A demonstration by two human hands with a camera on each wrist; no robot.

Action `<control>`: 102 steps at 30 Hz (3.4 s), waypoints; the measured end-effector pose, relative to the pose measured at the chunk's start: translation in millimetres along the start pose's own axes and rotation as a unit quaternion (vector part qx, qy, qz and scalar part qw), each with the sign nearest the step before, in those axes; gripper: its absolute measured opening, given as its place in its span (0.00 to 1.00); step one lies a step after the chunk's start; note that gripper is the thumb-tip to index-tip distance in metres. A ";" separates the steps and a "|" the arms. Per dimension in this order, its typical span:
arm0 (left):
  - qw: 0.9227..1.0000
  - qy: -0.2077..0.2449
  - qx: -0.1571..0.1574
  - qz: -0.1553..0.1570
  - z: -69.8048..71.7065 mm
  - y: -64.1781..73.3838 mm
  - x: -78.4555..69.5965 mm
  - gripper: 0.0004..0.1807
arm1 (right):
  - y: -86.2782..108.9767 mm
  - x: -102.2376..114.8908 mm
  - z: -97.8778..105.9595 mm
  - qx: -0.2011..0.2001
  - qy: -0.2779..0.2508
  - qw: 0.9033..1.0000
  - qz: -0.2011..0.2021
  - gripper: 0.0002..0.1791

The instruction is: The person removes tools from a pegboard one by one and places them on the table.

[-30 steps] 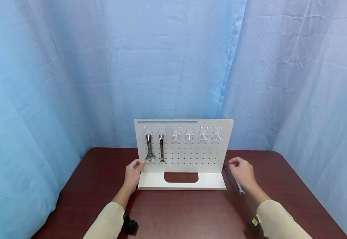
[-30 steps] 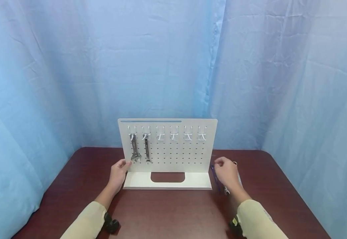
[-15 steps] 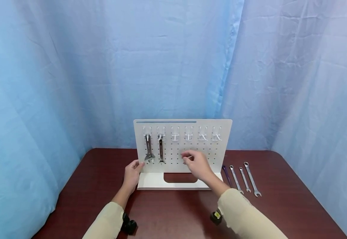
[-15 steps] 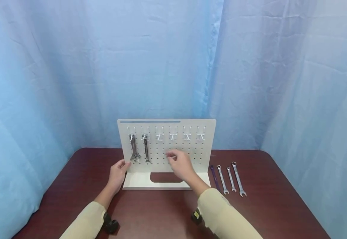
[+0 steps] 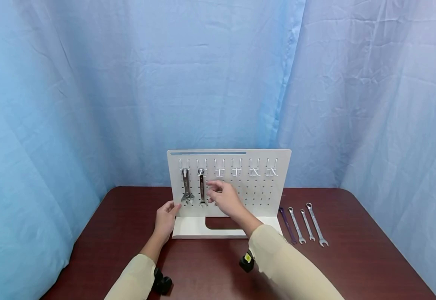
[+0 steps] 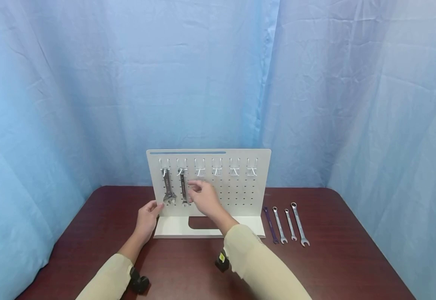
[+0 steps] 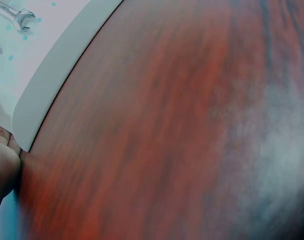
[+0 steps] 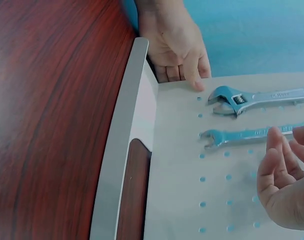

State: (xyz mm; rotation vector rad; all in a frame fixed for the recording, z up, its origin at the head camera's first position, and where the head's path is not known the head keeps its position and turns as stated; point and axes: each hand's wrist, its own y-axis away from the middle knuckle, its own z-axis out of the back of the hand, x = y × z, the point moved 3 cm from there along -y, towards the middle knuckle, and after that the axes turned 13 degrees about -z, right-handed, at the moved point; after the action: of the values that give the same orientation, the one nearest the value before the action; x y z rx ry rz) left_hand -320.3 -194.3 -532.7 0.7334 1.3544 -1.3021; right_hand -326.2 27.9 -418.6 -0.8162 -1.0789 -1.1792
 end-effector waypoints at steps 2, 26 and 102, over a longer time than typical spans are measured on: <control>1.000 0.000 0.000 -0.002 0.1 -0.2 0.7 0.11 | -2.4 3.4 -4.3 0.005 -0.006 1.000 -0.008 0.19; 1.000 0.005 0.001 -0.003 0.2 0.0 -2.6 0.11 | 1.3 13.9 -26.8 -0.041 0.033 0.998 0.024 0.06; 1.000 0.005 -0.001 -0.007 -0.5 -0.9 1.4 0.11 | 82.4 -177.4 291.0 -0.117 0.224 0.950 -0.181 0.16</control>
State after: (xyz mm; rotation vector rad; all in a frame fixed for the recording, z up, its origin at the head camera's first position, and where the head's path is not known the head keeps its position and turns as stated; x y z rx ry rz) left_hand -321.6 -194.3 -533.8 0.7314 1.3706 -1.3103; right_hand -315.7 369.9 -495.3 -0.4962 -0.7309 -1.7317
